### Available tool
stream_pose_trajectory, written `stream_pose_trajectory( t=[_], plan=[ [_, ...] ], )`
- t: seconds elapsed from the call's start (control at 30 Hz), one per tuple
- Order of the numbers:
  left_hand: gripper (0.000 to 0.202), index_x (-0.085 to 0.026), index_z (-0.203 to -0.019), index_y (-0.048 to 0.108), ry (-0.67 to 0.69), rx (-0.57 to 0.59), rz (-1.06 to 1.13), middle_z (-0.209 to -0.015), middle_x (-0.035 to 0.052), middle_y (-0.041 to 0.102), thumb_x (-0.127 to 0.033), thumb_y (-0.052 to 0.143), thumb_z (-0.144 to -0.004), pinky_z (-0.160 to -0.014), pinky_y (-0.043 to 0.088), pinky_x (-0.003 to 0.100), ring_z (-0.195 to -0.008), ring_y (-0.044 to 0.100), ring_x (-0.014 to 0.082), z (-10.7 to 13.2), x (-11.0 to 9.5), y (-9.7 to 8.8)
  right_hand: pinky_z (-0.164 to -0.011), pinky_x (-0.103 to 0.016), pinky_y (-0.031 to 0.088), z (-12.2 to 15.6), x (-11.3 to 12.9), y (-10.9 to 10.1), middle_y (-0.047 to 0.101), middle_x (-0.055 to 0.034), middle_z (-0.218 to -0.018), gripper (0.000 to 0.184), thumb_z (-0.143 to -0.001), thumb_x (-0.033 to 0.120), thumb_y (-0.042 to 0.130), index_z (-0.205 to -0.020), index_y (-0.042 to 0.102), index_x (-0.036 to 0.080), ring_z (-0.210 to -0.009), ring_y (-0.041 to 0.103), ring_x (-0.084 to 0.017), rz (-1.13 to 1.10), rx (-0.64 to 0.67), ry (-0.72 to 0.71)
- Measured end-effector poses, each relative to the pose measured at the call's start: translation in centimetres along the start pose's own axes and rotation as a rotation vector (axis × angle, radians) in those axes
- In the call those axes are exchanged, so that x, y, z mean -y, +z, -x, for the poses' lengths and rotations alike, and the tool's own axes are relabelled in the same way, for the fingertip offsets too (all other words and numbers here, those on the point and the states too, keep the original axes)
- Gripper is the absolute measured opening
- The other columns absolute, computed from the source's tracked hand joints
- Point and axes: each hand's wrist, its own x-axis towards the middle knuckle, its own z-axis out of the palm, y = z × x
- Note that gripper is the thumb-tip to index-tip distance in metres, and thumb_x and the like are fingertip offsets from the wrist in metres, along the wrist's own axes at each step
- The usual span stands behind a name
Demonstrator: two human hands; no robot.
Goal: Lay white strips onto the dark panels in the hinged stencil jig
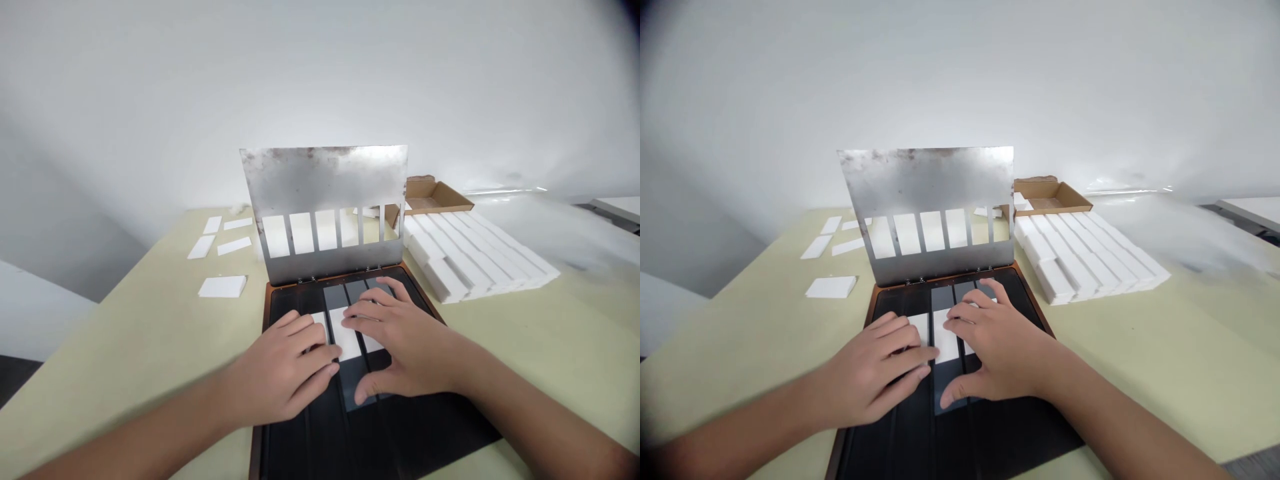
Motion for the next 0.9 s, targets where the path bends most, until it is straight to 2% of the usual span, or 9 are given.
stream_pose_trajectory(
  t=[0.17, 0.3, 0.4, 0.47, 0.6, 0.83, 0.9],
  plan=[
    [0.011, -0.017, -0.107, 0.062, 0.013, -0.013, 0.000, -0.088, 0.0041, 0.060, -0.021, 0.052, -0.106, -0.075, 0.034, 0.036, -0.080, 0.053, 0.0208, -0.10, -0.01, -0.11, -0.128, -0.061, 0.006, 0.11, 0.00, 0.07, 0.070, -0.0118, -0.135, 0.082, -0.084, 0.076, 0.075, -0.139, 0.063, 0.016, -0.127, 0.055, -0.033, 0.034, 0.038, -0.014],
    [0.015, -0.017, -0.097, 0.060, 0.069, -0.010, 0.004, -0.083, 0.0033, 0.057, -0.022, 0.050, -0.106, -0.072, 0.034, 0.036, -0.075, 0.050, 0.0206, -0.04, -0.02, -0.30, -0.128, -0.060, 0.008, -0.13, -0.15, 0.24, 0.071, -0.0095, -0.133, 0.065, -0.094, 0.066, 0.071, -0.137, 0.065, 0.017, -0.126, 0.056, -0.031, 0.061, 0.027, -0.005],
    [0.017, -0.018, -0.111, 0.066, 0.262, 0.038, -0.044, -0.081, 0.0019, 0.058, -0.030, 0.055, -0.107, -0.069, 0.035, 0.036, -0.070, 0.048, 0.0205, -0.07, -0.20, -0.49, -0.126, -0.059, 0.012, -0.49, -0.22, 0.45, 0.075, -0.0071, -0.127, 0.047, -0.100, 0.055, 0.069, -0.129, 0.070, 0.019, -0.123, 0.057, -0.029, 0.062, -0.006, 0.019],
    [0.027, -0.020, -0.126, 0.067, 0.336, 0.071, -0.095, -0.083, 0.0021, 0.060, -0.037, 0.058, -0.107, -0.070, 0.037, 0.036, -0.070, 0.050, 0.0210, -0.18, -0.34, -0.56, -0.125, -0.058, 0.015, -0.68, -0.25, 0.65, 0.076, -0.0058, -0.123, 0.037, -0.102, 0.049, 0.067, -0.125, 0.072, 0.020, -0.121, 0.058, -0.028, 0.069, -0.027, 0.032],
    [0.040, -0.018, -0.135, 0.065, 0.219, 0.082, -0.125, -0.093, 0.0059, 0.066, -0.046, 0.056, -0.108, -0.078, 0.041, 0.038, -0.080, 0.058, 0.0237, -0.32, -0.42, -0.39, -0.123, -0.057, 0.019, -0.85, -0.28, 0.89, 0.077, -0.0056, -0.118, 0.030, -0.107, 0.039, 0.062, -0.129, 0.070, 0.021, -0.118, 0.057, -0.027, 0.084, -0.056, 0.032],
    [0.037, -0.020, -0.133, 0.068, 0.102, 0.015, -0.138, -0.090, 0.0050, 0.063, -0.044, 0.055, -0.108, -0.080, 0.040, 0.037, -0.080, 0.058, 0.0225, -0.22, -0.26, -0.17, -0.120, -0.055, 0.023, -0.84, -0.27, 0.62, 0.077, -0.0075, -0.112, 0.037, -0.113, 0.025, 0.041, -0.143, 0.063, 0.020, -0.114, 0.056, -0.026, 0.082, -0.063, 0.045],
    [0.037, -0.019, -0.132, 0.069, 0.090, -0.005, -0.140, -0.089, 0.0047, 0.063, -0.044, 0.055, -0.108, -0.079, 0.039, 0.037, -0.079, 0.057, 0.0224, -0.24, -0.32, -0.21, -0.120, -0.054, 0.023, -0.78, -0.38, 0.64, 0.076, -0.0075, -0.113, 0.038, -0.113, 0.024, 0.040, -0.145, 0.062, 0.020, -0.115, 0.056, -0.026, 0.076, -0.059, 0.043]
  ],
)
